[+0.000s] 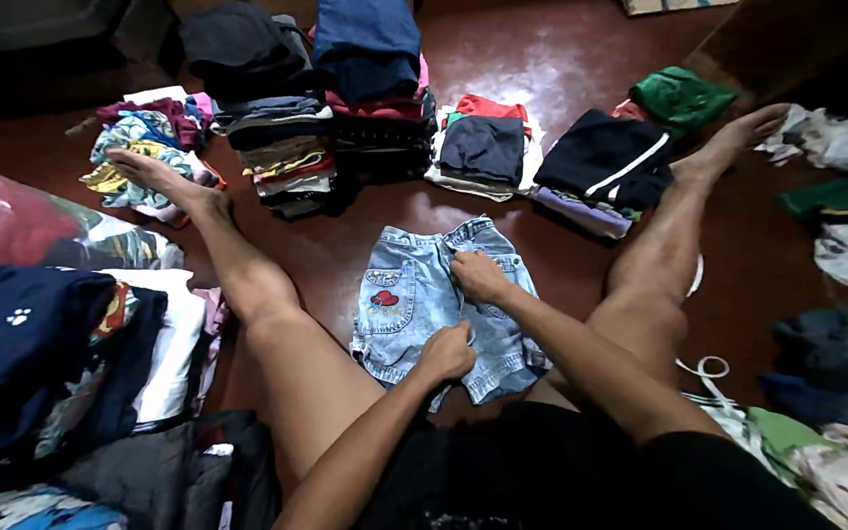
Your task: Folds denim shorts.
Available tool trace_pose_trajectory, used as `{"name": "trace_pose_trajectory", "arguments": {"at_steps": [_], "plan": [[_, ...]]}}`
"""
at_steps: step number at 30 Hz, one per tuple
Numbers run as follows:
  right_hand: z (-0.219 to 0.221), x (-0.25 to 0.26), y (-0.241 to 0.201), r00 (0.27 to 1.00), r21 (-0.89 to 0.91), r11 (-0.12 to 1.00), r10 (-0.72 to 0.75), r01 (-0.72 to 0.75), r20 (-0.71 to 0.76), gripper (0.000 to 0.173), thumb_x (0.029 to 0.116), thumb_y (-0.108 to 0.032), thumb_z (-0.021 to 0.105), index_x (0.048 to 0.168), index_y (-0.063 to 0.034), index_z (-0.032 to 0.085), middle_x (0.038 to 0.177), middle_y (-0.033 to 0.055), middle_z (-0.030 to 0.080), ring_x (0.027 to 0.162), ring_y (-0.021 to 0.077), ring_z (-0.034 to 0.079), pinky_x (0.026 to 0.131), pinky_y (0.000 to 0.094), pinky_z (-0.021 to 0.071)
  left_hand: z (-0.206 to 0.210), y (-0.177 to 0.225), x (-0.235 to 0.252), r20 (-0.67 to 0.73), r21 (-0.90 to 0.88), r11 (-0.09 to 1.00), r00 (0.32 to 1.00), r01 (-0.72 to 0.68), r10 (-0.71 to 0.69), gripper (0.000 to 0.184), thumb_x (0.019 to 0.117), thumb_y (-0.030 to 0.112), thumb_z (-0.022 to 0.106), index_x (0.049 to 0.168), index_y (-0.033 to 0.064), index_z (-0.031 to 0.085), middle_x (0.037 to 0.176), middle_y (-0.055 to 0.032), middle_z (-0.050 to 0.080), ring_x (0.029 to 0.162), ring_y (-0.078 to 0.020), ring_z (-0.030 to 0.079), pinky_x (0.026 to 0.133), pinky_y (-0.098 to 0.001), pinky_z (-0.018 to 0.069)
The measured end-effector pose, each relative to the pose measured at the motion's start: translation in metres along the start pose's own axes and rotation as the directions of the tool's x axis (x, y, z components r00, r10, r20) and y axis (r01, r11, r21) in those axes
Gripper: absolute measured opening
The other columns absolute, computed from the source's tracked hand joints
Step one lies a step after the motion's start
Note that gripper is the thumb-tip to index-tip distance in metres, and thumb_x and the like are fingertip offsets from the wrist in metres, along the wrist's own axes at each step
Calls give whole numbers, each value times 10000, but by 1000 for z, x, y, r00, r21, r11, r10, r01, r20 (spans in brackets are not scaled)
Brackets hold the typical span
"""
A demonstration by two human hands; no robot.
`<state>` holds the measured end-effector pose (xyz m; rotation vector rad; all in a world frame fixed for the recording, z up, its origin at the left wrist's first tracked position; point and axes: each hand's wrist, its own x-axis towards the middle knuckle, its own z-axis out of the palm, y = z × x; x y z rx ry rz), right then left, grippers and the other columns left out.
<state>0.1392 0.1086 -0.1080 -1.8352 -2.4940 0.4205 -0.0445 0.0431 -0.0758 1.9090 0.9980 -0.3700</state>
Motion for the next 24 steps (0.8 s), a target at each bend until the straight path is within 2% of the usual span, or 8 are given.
{"name": "trace_pose_trajectory", "arguments": {"at_steps": [5, 9, 11, 14, 17, 20, 22, 24], "plan": [[-19, 32, 7, 992, -200, 973, -121, 114, -26, 182, 832, -109, 769, 1000, -49, 732, 1242, 148, 635, 1221, 385, 555, 952, 594, 476, 4, 12, -18, 38, 55, 998, 999, 24, -26, 408, 966, 238, 547, 1346, 90, 546, 1118, -186, 700, 1073, -369, 689, 873, -602, 559], [-45, 53, 26, 995, -153, 988, -49, 35, -85, 122, 876, -147, 740, 975, -76, 756, 1307, 124, 625, 1329, 381, 492, 1032, 620, 419, 19, 18, -36, 84, 68, 997, 996, -26, 21, 425, 955, 235, 571, 1351, 89, 522, 1084, -184, 701, 1044, -378, 695, 849, -605, 563], [-43, 52, 28, 997, -58, 998, 26, -30, -66, 141, 917, -166, 709, 1009, -69, 754, 1347, 136, 609, 1317, 382, 504, 1026, 633, 413, 14, 18, -36, 119, 72, 997, 992, -40, 31, 397, 973, 241, 559, 1336, 82, 539, 1092, -190, 703, 1055, -379, 694, 864, -613, 558], [-29, 44, 41, 964, 344, 922, 233, -178, -125, 239, 1000, -190, 629, 1163, -29, 696, 1431, 195, 558, 1321, 391, 538, 1065, 640, 437, -5, 8, -20, 140, 62, 991, 984, -119, 109, 369, 1053, 313, 473, 1228, 44, 655, 1124, -217, 702, 1090, -395, 677, 909, -654, 522], [-16, 29, 45, 902, 495, 841, 369, -220, -225, 310, 996, -153, 630, 1281, -36, 662, 1306, 221, 634, 1223, 393, 606, 1062, 579, 473, -54, 14, 5, -142, 104, 994, 988, -47, 61, 396, 1086, 307, 413, 1273, 71, 669, 1246, -193, 680, 1195, -362, 647, 994, -610, 508], [-8, 15, 33, 873, 479, 842, 410, -250, -265, 245, 961, -78, 619, 1181, -32, 719, 1216, 226, 661, 1172, 402, 623, 1021, 579, 497, -93, 10, 61, -487, 156, 987, 867, -36, 109, 354, 1050, 187, 471, 1338, 69, 638, 1378, -178, 611, 1314, -354, 558, 1063, -583, 461], [-2, 11, 23, 834, 525, 794, 490, -307, -254, 189, 928, -57, 636, 1090, -19, 725, 1095, 221, 674, 1051, 393, 656, 914, 593, 537, -112, 8, 92, -494, 223, 975, 864, 22, 94, 418, 1026, 189, 518, 1419, 58, 575, 1466, -172, 555, 1422, -350, 458, 1131, -600, 379], [-1, 9, 21, 787, 618, 680, 597, -394, -155, 133, 919, -102, 663, 1010, -29, 726, 986, 198, 698, 961, 380, 675, 848, 617, 541, -123, 10, 108, -403, 274, 954, 915, 125, -4, 462, 1008, 279, 565, 1395, 26, 585, 1418, -218, 579, 1401, -401, 460, 1135, -649, 337]]}}
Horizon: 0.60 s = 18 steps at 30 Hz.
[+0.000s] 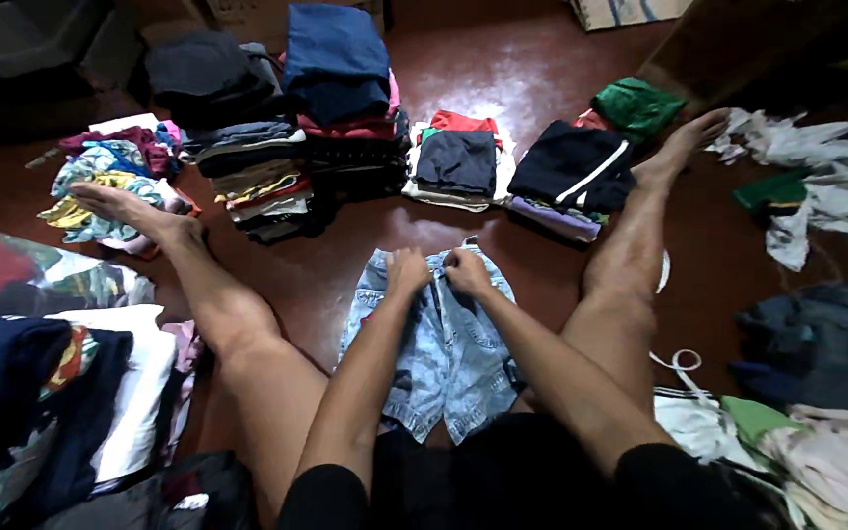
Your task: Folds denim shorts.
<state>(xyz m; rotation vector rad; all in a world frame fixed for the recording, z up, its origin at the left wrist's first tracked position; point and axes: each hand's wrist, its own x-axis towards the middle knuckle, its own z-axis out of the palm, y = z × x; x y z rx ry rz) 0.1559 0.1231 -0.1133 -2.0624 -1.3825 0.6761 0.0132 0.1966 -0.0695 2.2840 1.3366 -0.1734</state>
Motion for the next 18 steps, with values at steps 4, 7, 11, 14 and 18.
{"name": "trace_pose_trajectory", "arguments": {"at_steps": [4, 7, 11, 14, 18], "plan": [[-12, 0, -10, 968, 192, 950, 235, -247, 87, 358, 958, -337, 723, 1127, -22, 701, 1056, 198, 712, 1022, 367, 677, 922, 611, 511, -8, -1, 4, 52, -9, 996, 995, 86, -86, 378, 958, 275, 639, 1235, 20, 679, 1264, -242, 655, 1293, -434, 543, 1085, -650, 387], [-10, 4, -15, 965, 312, 916, 219, -254, 142, 429, 915, -209, 768, 1284, -34, 639, 1089, 168, 735, 1031, 319, 703, 949, 556, 543, -21, -7, -6, 21, -187, 981, 998, 55, -52, 325, 986, 255, 644, 1214, 24, 669, 1198, -226, 682, 1202, -410, 615, 1038, -645, 444], [-4, -8, -9, 969, 519, 820, 184, -243, 162, 300, 880, -88, 754, 1165, -23, 690, 981, 166, 723, 862, 280, 686, 781, 503, 563, -34, -11, -26, 19, -334, 942, 999, 33, -29, 282, 1030, 234, 604, 1188, 10, 671, 1136, -227, 690, 1114, -393, 656, 988, -619, 495], [-2, -10, 1, 952, 615, 727, 240, -306, 190, 161, 843, -32, 725, 996, -27, 677, 893, 136, 679, 760, 240, 634, 677, 454, 538, -29, -9, -28, 9, -412, 910, 999, 38, -38, 269, 1035, 234, 592, 1185, 23, 667, 1123, -208, 692, 1090, -366, 664, 969, -603, 506], [-1, -23, 2, 955, 754, 588, 208, -294, 211, 134, 871, -21, 674, 998, -52, 643, 799, 53, 643, 658, 138, 564, 616, 328, 496, -22, 4, -50, -85, -589, 808, 993, 19, -85, 246, 1031, 215, 606, 1179, 27, 662, 1061, -212, 682, 966, -367, 663, 845, -581, 534]]}}
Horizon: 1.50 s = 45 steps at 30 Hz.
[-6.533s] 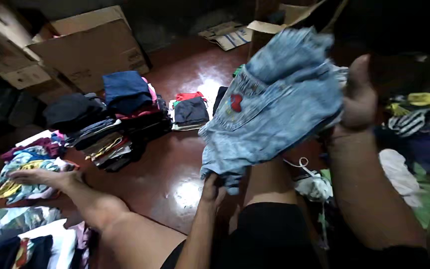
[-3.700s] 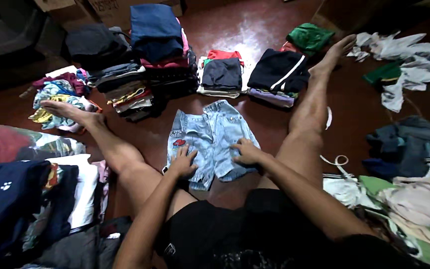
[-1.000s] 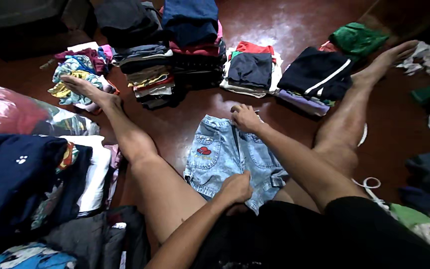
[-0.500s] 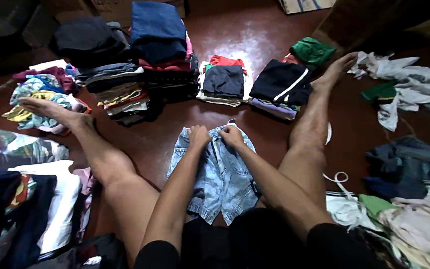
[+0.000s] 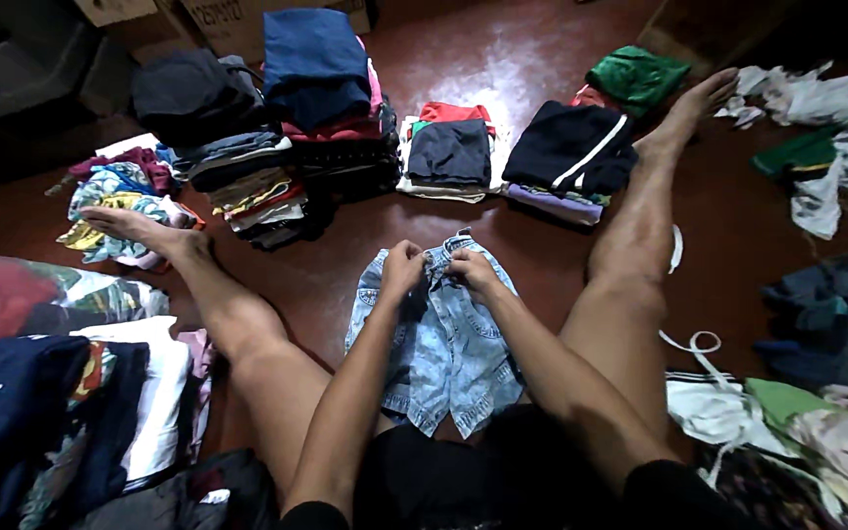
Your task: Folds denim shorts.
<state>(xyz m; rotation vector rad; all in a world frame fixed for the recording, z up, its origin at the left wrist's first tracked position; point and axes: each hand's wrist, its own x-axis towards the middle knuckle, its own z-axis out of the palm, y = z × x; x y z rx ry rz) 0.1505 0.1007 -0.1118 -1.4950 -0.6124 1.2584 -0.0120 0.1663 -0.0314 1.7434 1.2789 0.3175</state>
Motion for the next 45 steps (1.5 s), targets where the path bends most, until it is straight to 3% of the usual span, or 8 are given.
{"name": "trace_pose_trajectory", "arguments": {"at_steps": [3, 6, 12, 23, 33, 37, 41, 45], "plan": [[1, -8, 0, 999, 83, 997, -4, 0, 43, 196, 932, -42, 647, 1128, -45, 649, 866, 55, 651, 688, 127, 584, 646, 308, 520, 11, 0, 2, -72, -48, 999, 997, 14, -18, 245, 1014, 179, 621, 1218, 50, 665, 1049, -175, 695, 950, -324, 676, 861, -548, 547], [2, -12, -1, 998, 49, 999, -24, 21, 52, 129, 1010, -142, 621, 1089, -46, 657, 848, 49, 657, 677, 113, 588, 639, 292, 520, 17, -5, -7, -116, -16, 998, 992, -53, 51, 256, 1031, 183, 586, 1257, 74, 637, 1065, -175, 700, 933, -339, 684, 829, -567, 555], [12, -21, -10, 989, -206, 970, -138, 127, -44, 84, 927, -105, 726, 961, -30, 709, 841, 97, 696, 717, 188, 645, 695, 402, 559, 30, -5, -8, -179, 128, 984, 973, -126, 147, 255, 1017, 203, 577, 1220, 79, 667, 1004, -149, 719, 1005, -343, 672, 976, -601, 481], [14, -26, -3, 992, -217, 970, -119, 105, -51, 157, 945, -104, 732, 1074, -16, 723, 921, 104, 732, 786, 177, 687, 773, 386, 582, 23, -8, -9, -71, -18, 999, 997, 30, -31, 247, 961, 190, 708, 1177, 71, 703, 964, -105, 715, 887, -247, 687, 844, -490, 564], [13, -33, 6, 915, -310, 872, -403, 379, -17, 160, 906, -65, 731, 1060, -26, 724, 998, 93, 706, 819, 163, 679, 777, 368, 590, 8, -6, -2, 76, 45, 998, 996, 32, -36, 196, 940, 177, 747, 1101, 65, 742, 991, -113, 738, 924, -250, 702, 878, -496, 566], [13, -29, 4, 889, -476, 766, -452, 432, 80, 358, 824, -237, 843, 1063, -17, 693, 981, 115, 672, 774, 202, 632, 732, 416, 558, 5, -12, 5, 144, -71, 994, 987, 81, -71, 184, 914, 95, 765, 1083, 28, 739, 1019, -135, 735, 923, -236, 698, 883, -459, 567], [12, -31, -2, 882, -563, 697, -453, 443, 133, 352, 840, -272, 837, 1018, -4, 694, 916, 128, 668, 755, 235, 628, 733, 454, 548, 6, -25, 8, 229, -331, 916, 961, 224, -153, 180, 919, 39, 732, 1091, -9, 714, 958, -108, 709, 802, -156, 657, 770, -343, 565], [3, -31, -7, 869, -609, 637, -451, 472, 202, 300, 855, -257, 817, 980, -8, 705, 906, 128, 675, 760, 240, 637, 739, 465, 557, 6, -33, 4, 249, -363, 912, 963, 191, -103, 237, 970, 59, 672, 1203, 25, 697, 1021, -126, 710, 862, -180, 667, 825, -370, 566]]}}
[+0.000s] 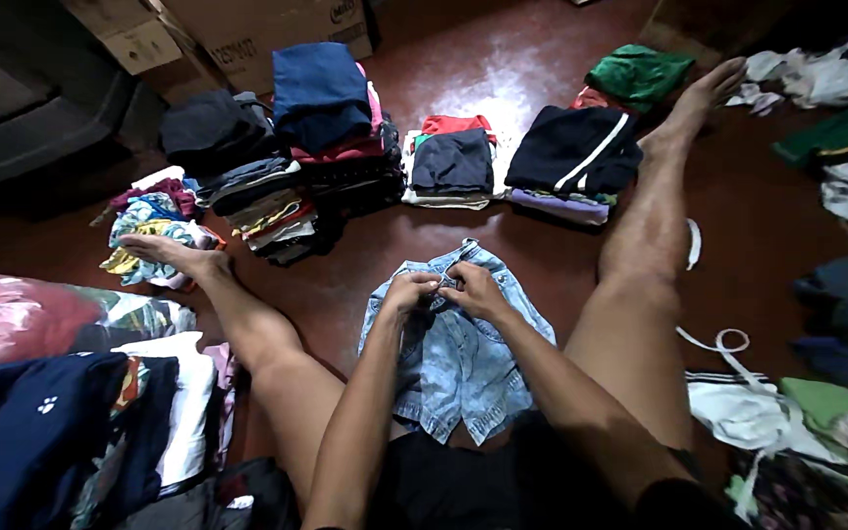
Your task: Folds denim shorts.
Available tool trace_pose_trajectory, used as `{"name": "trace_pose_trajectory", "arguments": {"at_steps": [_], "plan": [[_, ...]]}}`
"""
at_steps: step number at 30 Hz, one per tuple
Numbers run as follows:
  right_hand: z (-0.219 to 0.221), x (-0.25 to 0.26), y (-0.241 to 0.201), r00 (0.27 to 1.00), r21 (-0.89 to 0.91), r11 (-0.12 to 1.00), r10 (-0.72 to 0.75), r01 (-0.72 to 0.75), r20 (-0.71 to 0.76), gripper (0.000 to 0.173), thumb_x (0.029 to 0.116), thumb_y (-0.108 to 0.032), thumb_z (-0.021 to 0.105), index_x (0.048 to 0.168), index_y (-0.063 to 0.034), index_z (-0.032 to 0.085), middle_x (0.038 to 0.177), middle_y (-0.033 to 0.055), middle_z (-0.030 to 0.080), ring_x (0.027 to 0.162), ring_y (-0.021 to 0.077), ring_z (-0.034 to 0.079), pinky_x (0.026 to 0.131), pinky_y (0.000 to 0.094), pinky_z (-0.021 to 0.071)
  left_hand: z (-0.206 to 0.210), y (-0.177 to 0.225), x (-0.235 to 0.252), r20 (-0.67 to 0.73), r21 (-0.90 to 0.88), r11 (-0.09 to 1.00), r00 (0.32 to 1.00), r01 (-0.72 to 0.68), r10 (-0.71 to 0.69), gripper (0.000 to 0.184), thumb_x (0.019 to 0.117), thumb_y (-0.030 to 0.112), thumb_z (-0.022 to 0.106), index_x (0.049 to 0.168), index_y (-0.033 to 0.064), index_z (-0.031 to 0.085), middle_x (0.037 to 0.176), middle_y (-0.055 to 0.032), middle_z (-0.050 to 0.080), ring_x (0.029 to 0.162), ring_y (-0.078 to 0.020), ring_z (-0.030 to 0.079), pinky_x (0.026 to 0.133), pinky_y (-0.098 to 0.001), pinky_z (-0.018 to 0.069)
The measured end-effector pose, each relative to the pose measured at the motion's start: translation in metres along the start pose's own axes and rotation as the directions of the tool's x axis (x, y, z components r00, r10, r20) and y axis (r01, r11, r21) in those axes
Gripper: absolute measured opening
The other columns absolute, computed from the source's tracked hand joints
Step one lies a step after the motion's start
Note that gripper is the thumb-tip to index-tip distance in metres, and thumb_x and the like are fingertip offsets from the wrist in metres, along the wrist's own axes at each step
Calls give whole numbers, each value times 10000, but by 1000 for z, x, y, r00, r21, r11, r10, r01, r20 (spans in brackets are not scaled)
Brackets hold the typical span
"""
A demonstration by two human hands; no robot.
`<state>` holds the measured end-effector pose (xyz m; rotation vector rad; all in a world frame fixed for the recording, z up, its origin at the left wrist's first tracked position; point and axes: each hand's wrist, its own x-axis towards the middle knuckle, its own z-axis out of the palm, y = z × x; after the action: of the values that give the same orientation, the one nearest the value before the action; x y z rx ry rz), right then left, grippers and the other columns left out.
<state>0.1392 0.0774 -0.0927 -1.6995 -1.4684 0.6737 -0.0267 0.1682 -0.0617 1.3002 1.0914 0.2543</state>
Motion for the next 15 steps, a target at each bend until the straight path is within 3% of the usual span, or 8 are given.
{"name": "trace_pose_trajectory", "arguments": {"at_steps": [2, 4, 6, 8, 10, 12, 15], "plan": [[-3, -1, 1, 1000, 8, 1000, -16, 16, 23, 282, 849, -253, 814, 967, -22, 703, 901, 118, 674, 751, 229, 633, 725, 455, 555, -3, 6, -2, 67, 146, 982, 992, -117, 108, 413, 964, 40, 665, 1369, 107, 618, 1084, -149, 703, 880, -203, 669, 842, -407, 561], [-7, -2, 1, 998, 24, 999, -48, 47, 33, 248, 844, -233, 802, 952, -31, 706, 883, 108, 675, 731, 218, 630, 700, 446, 554, -6, 17, -3, 223, 335, 890, 944, -308, 243, 533, 955, 39, 654, 1464, 173, 570, 1218, -132, 666, 1041, -229, 651, 917, -458, 546], [-9, -6, -3, 997, 41, 997, -72, 70, 40, 218, 827, -209, 795, 913, -34, 698, 840, 99, 660, 716, 213, 619, 678, 441, 545, -8, 26, -3, 361, 461, 755, 875, -467, 321, 515, 941, 61, 663, 1436, 193, 609, 1500, -80, 506, 1287, -279, 550, 980, -519, 528], [-12, -7, -7, 996, 46, 995, -86, 84, 37, 215, 813, -223, 791, 887, -48, 689, 822, 80, 653, 713, 195, 609, 669, 421, 535, -12, 36, 0, 457, 513, 646, 817, -566, 353, 396, 943, 143, 703, 1335, 152, 646, 1624, -44, 380, 1362, -267, 516, 958, -491, 565], [-14, -8, -12, 994, 19, 995, -100, 99, 50, 239, 823, -260, 782, 887, -50, 688, 826, 79, 652, 726, 202, 613, 680, 435, 535, -16, 47, 4, 528, 561, 532, 769, -634, 360, 273, 931, 194, 728, 1171, 76, 678, 1586, -72, 435, 1358, -268, 515, 1004, -485, 524], [-18, -11, -15, 993, -9, 994, -113, 113, 47, 255, 842, -279, 781, 900, -47, 693, 849, 84, 659, 743, 209, 623, 694, 446, 543, -18, 53, 6, 583, 615, 396, 731, -682, 353, 199, 952, 258, 717, 1001, 66, 718, 1482, -69, 544, 1313, -272, 533, 1075, -499, 459], [-24, -11, -19, 990, 2, 990, -144, 144, 2, 257, 852, -286, 787, 937, -53, 715, 892, 78, 684, 788, 194, 651, 731, 430, 565, -22, 59, 5, 642, 612, 243, 652, -753, 403, 232, 989, 301, 668, 954, 84, 741, 1323, -46, 642, 1282, -246, 553, 1097, -473, 453]]}}
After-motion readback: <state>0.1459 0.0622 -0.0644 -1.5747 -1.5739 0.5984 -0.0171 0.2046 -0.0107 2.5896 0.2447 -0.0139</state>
